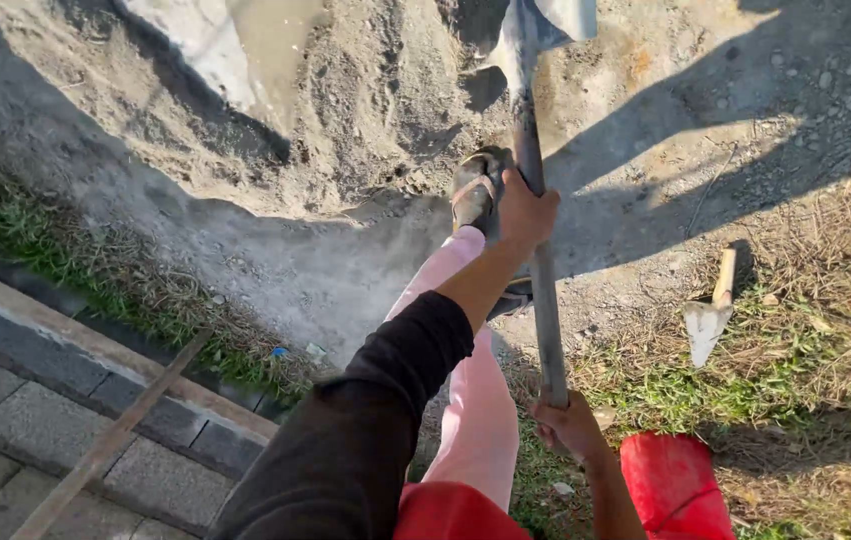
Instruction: Mixing wet cement on the ground using a shovel
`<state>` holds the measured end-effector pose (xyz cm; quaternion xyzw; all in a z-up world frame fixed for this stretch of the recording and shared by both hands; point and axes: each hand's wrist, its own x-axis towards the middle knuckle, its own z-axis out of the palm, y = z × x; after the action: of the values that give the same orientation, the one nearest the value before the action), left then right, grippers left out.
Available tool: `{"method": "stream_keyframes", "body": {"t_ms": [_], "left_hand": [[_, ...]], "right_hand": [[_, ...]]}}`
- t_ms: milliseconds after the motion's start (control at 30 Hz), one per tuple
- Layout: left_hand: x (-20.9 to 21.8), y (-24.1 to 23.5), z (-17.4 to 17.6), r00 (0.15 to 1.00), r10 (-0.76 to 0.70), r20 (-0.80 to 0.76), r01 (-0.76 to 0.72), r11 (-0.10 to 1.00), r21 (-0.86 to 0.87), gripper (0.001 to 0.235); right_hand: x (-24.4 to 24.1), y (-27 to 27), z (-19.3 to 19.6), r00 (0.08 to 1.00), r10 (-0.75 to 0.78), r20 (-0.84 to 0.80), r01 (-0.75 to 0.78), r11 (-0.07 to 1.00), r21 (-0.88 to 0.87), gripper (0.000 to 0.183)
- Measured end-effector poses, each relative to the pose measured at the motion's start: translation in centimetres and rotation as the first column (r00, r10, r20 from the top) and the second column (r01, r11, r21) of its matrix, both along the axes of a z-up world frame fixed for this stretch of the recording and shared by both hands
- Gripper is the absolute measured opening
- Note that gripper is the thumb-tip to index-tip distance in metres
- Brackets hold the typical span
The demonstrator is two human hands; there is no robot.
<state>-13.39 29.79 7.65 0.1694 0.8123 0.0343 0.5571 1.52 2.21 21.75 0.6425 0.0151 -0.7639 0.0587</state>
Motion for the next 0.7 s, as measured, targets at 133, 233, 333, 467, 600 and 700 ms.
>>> {"method": "stream_keyframes", "body": {"t_ms": [133, 233, 333, 467, 600, 700], "left_hand": [[-3.9, -2.5, 2.2, 0.982, 0.188, 0.017, -0.187, 0.981, -0.048, 0.040], [-7.0, -2.4, 4.1, 0.939, 0.344, -0.023, -0.345, 0.937, -0.060, 0.040], [-10.9, -3.1, 4.0, 0.876, 0.481, 0.021, -0.482, 0.874, 0.065, 0.027], [-15.4, -5.1, -1.1, 0.635, 0.717, 0.286, -0.768, 0.547, 0.333, 0.022], [-18.4, -6.4, 4.2, 0.392, 0.746, 0.538, -0.919, 0.341, 0.197, 0.028], [-18.1, -9.5, 6.5, 0.314, 0.685, 0.657, -0.939, 0.327, 0.109, 0.032]], "right_hand": [[1.3, -0.1, 0.6, 0.992, 0.048, -0.120, -0.046, 0.999, 0.021, 0.021], [2.0, 1.6, -0.3, 0.973, 0.215, -0.081, -0.216, 0.976, 0.005, 0.020], [1.3, 4.3, -2.0, 0.925, 0.381, -0.003, -0.379, 0.921, 0.092, 0.022], [-2.2, 9.4, -0.5, 0.598, 0.736, 0.317, -0.801, 0.539, 0.261, 0.057], [-5.0, 8.2, 3.2, 0.270, 0.807, 0.525, -0.962, 0.209, 0.174, 0.040], [-3.5, 1.0, 2.4, 0.213, 0.418, 0.883, -0.975, 0.026, 0.222, 0.042]]}}
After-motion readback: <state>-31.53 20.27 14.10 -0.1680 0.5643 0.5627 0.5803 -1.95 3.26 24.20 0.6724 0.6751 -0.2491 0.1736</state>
